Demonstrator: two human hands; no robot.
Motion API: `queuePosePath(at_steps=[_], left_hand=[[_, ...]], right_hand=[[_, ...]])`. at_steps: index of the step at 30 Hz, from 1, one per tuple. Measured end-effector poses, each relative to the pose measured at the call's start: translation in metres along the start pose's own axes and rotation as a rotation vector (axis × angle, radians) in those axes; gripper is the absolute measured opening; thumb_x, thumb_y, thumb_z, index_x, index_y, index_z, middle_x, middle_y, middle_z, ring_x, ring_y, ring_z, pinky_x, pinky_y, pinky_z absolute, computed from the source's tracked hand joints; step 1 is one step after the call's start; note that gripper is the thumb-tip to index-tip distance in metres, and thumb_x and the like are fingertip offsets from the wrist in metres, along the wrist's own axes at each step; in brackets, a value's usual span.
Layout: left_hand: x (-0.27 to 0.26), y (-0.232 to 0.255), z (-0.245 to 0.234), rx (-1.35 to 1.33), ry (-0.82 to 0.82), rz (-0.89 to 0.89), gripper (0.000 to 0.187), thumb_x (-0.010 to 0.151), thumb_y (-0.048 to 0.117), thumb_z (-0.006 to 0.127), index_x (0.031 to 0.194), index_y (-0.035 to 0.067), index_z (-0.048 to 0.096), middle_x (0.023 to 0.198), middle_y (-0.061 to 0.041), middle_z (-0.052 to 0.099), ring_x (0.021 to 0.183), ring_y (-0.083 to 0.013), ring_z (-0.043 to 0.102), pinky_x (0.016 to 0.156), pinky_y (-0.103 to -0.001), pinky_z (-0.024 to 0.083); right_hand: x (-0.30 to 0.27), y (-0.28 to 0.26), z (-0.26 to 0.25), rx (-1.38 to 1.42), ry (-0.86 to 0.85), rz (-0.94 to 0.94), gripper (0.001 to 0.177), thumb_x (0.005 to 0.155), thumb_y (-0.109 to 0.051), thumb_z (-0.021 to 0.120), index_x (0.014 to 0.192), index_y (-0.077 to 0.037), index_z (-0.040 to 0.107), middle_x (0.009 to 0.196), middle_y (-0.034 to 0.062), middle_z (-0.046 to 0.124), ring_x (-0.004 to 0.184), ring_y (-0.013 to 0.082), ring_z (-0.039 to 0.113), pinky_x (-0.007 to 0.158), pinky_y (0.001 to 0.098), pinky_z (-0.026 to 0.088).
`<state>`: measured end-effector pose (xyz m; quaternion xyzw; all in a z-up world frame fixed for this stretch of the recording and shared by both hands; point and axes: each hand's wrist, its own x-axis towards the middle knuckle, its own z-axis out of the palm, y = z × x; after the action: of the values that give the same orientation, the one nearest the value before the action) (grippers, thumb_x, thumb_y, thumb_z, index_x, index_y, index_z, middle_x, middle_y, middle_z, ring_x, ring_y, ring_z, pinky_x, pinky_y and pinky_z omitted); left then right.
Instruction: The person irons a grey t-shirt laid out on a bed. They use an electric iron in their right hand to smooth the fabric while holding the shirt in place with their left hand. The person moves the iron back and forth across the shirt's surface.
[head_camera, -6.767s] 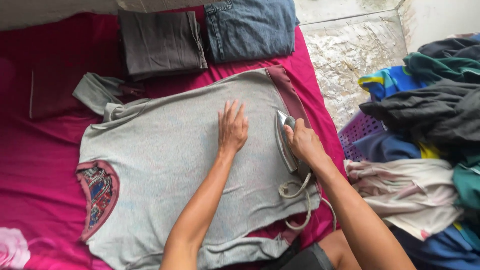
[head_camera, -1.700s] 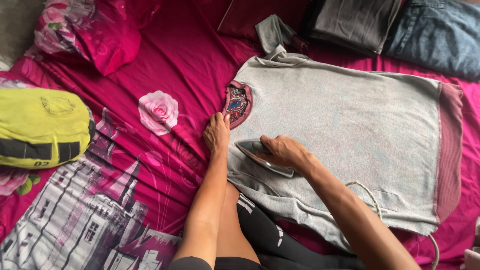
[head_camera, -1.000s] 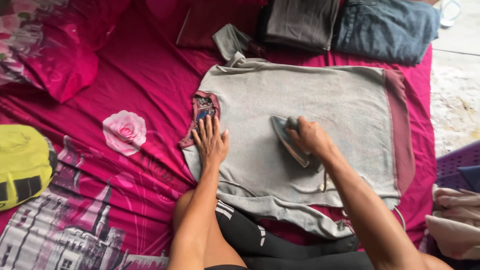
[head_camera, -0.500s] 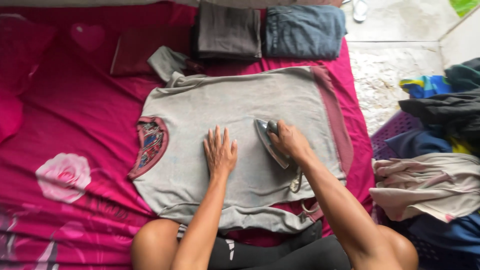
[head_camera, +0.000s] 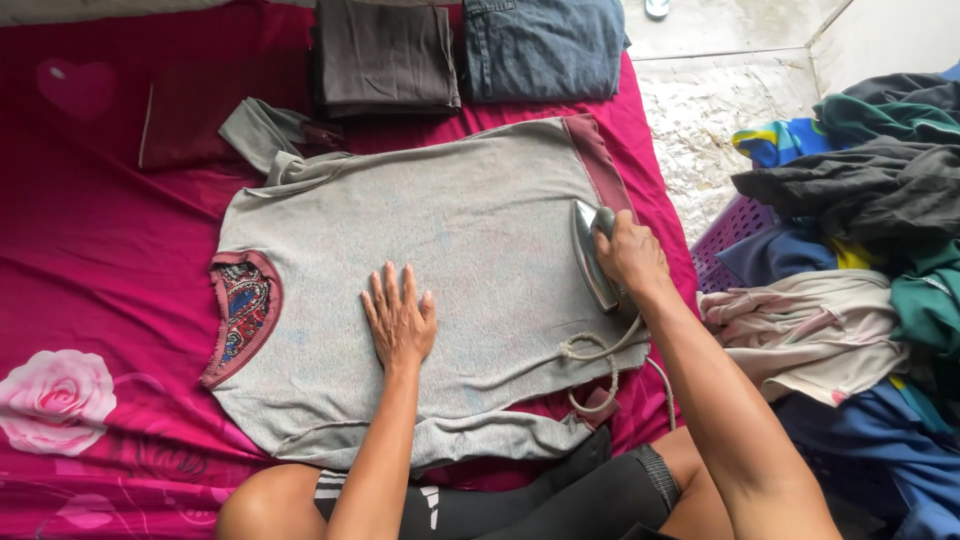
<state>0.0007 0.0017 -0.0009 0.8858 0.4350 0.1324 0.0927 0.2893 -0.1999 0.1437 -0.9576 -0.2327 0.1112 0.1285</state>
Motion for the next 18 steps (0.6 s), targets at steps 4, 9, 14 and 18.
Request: queuePosePath(at_steps=[4,9,14,18], left_hand=[[-0.001,0.000,0.000,0.021,-0.006,0.008,0.062,0.105,0.049,0.028,0.160,0.020,0.035,0.170,-0.012,0.022,0.158,-0.0345,0.014,0.127,-0.056,0.002],[-0.001,-0.001,-0.001,0.014,-0.013,0.007,0.064,0.105,0.049,0.027,0.161,0.020,0.035,0.170,-0.013,0.022,0.158,-0.0351,0.014,0.127,-0.056,0.000],[0.001,-0.002,0.001,0.028,-0.032,0.008,0.064,0.106,0.050,0.024,0.162,0.020,0.033,0.171,-0.012,0.020,0.159,-0.0344,0.011,0.127,-0.055,-0.003],[-0.001,-0.003,-0.002,-0.003,-0.034,0.017,0.065,0.105,0.049,0.025,0.162,0.018,0.034,0.171,-0.014,0.020,0.159,-0.0361,0.010,0.126,-0.056,-0.003]], right_hand=[[0.006,0.023,-0.001,0.021,0.028,0.027,0.048,0.098,-0.052,0.056,0.114,-0.007,0.053,0.104,0.0314,0.071,0.106,0.0526,0.068,0.088,0.0632,0.055],[0.000,0.032,-0.013,0.062,0.002,0.045,0.048,0.100,-0.047,0.054,0.118,-0.002,0.055,0.112,0.0353,0.068,0.112,0.0546,0.065,0.092,0.0640,0.052],[-0.022,0.015,-0.029,0.080,-0.021,0.014,0.046,0.100,-0.045,0.056,0.119,-0.003,0.055,0.116,0.0355,0.067,0.115,0.0539,0.063,0.094,0.0639,0.052],[-0.043,0.003,-0.014,0.091,-0.067,-0.009,0.042,0.099,-0.045,0.058,0.118,-0.007,0.055,0.115,0.0324,0.068,0.115,0.0510,0.064,0.095,0.0616,0.052]])
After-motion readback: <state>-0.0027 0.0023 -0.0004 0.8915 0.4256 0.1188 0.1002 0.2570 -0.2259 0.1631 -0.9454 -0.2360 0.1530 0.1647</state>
